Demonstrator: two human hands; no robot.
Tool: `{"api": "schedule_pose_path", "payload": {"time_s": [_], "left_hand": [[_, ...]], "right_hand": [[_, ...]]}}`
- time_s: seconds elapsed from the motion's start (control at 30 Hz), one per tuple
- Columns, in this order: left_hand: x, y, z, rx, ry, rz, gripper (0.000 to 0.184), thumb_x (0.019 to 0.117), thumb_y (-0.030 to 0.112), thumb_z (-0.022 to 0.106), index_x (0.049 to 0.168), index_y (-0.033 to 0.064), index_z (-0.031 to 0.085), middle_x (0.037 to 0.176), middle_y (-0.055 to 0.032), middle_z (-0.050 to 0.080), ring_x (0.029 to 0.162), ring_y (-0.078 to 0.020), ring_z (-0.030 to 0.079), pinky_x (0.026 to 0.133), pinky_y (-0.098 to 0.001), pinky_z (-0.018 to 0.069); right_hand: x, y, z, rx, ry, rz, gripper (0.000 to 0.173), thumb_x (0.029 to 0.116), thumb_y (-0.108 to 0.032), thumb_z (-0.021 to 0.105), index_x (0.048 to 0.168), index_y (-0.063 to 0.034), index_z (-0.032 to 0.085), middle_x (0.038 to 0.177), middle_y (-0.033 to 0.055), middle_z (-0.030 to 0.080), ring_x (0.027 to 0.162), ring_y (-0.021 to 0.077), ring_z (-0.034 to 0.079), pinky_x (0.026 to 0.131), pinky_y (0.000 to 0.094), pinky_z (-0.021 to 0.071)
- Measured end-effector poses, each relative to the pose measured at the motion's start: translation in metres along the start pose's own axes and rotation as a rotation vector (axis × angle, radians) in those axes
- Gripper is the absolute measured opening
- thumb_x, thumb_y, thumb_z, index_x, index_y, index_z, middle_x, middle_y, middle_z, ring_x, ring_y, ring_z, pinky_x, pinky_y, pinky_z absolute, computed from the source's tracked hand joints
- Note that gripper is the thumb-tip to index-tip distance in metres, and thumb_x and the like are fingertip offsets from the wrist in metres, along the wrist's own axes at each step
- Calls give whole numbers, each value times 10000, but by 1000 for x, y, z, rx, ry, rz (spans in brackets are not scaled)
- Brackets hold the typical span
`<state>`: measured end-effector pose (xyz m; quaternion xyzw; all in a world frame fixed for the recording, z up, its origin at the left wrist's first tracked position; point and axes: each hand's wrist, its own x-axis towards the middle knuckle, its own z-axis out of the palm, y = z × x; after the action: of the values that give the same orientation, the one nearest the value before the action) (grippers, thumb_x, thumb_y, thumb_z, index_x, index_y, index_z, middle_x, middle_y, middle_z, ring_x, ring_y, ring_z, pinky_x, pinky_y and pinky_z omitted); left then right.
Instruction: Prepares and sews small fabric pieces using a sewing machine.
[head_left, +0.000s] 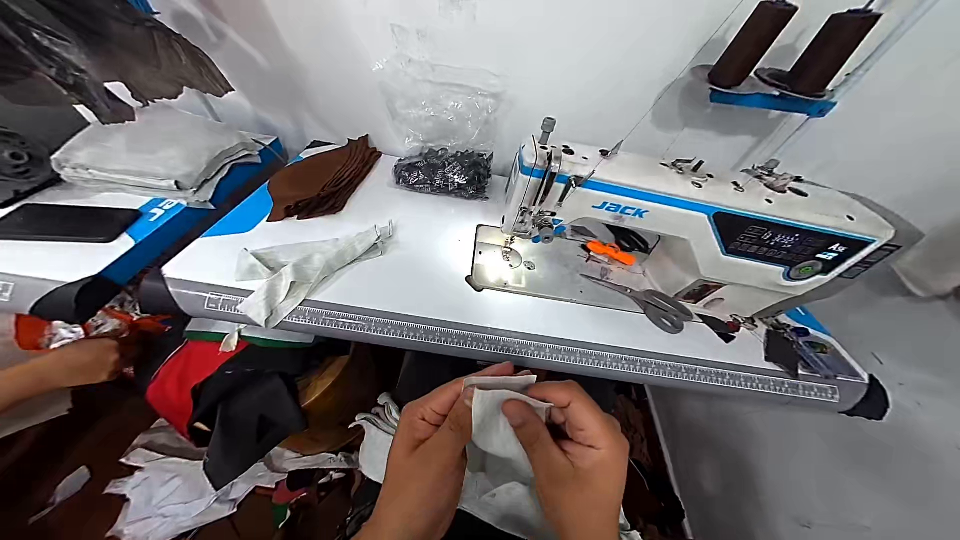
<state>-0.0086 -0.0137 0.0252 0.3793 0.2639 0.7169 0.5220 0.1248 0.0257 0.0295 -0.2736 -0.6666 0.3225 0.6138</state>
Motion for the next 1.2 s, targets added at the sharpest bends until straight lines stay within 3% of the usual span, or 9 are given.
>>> {"api": "schedule_pose_path", "payload": {"time_s": [0.13, 0.47, 0.57, 0.7, 0.77, 0.83, 0.93, 1.0, 1.2], "left_hand": [[-2, 1, 1, -68, -11, -23, 325, 1077, 231, 507, 1158, 25, 744, 1152, -108, 747, 1055, -134, 720, 938, -311, 587], [-7, 7, 3, -40, -39, -17, 365, 1083, 268, 490, 1177, 17, 739, 1280, -129, 704, 1151, -159, 690, 991, -323, 558], [-8, 9, 2, -23, -98, 5, 414, 1074, 317, 502, 1275, 11, 695, 1331, -132, 677, 1208, -171, 662, 1031, -339, 539], [-6, 7, 5, 81, -24, 18, 277, 1050, 172, 568, 1188, -3, 733, 1215, -132, 729, 1085, -166, 715, 956, -332, 587], [-3, 9, 8, 38, 68, -52, 260, 1059, 132, 539, 1135, -18, 737, 1061, -134, 756, 949, -165, 745, 868, -338, 621], [0, 12, 8, 18, 95, -91, 267, 1063, 139, 533, 1130, -31, 729, 1025, -156, 753, 923, -189, 749, 861, -357, 625], [2, 12, 6, 53, 85, -75, 269, 1060, 145, 541, 1145, -27, 730, 1031, -157, 752, 934, -189, 745, 872, -351, 620], [2, 10, 6, 87, 74, -45, 265, 1058, 137, 542, 1148, -24, 732, 1024, -153, 751, 921, -180, 744, 860, -340, 621], [2, 0, 1, 364, -48, 226, 286, 1073, 160, 527, 1163, -7, 741, 1167, -127, 744, 1049, -169, 724, 932, -317, 599]], "right_hand": [[0, 1, -1, -2, -3, 17, 173, 928, -206, 767, 937, -45, 705, 673, -49, 625, 561, -59, 515, 502, 96, 429], [2, 1, 2, -61, 29, 5, 182, 909, -195, 785, 888, -47, 681, 678, -39, 644, 563, -39, 555, 504, 111, 470], [2, 0, 1, -108, 25, -5, 200, 911, -214, 786, 878, -57, 667, 652, -54, 619, 548, -47, 540, 489, 106, 456], [3, -1, -1, -163, 56, 39, 276, 870, -268, 823, 852, -96, 609, 633, -77, 584, 542, -44, 540, 475, 110, 453], [2, 3, -5, -128, 63, 69, 288, 878, -284, 817, 937, -94, 610, 665, -67, 614, 577, -19, 581, 508, 129, 492], [1, 11, -12, -36, 35, 118, 348, 910, -325, 783, 1100, -79, 626, 743, -41, 625, 654, 21, 600, 584, 161, 516], [-3, 20, -17, 196, -109, 224, 575, 939, -410, 727, 1365, -53, 580, 1031, 45, 686, 905, 101, 667, 767, 237, 578], [-7, 22, -14, 327, -191, 257, 645, 941, -380, 727, 1431, -12, 526, 1162, 97, 693, 1011, 129, 687, 861, 277, 592], [-6, 19, -9, 305, -93, 194, 277, 960, -236, 723, 1155, -41, 743, 1016, 51, 734, 881, 79, 698, 784, 228, 599]]}}
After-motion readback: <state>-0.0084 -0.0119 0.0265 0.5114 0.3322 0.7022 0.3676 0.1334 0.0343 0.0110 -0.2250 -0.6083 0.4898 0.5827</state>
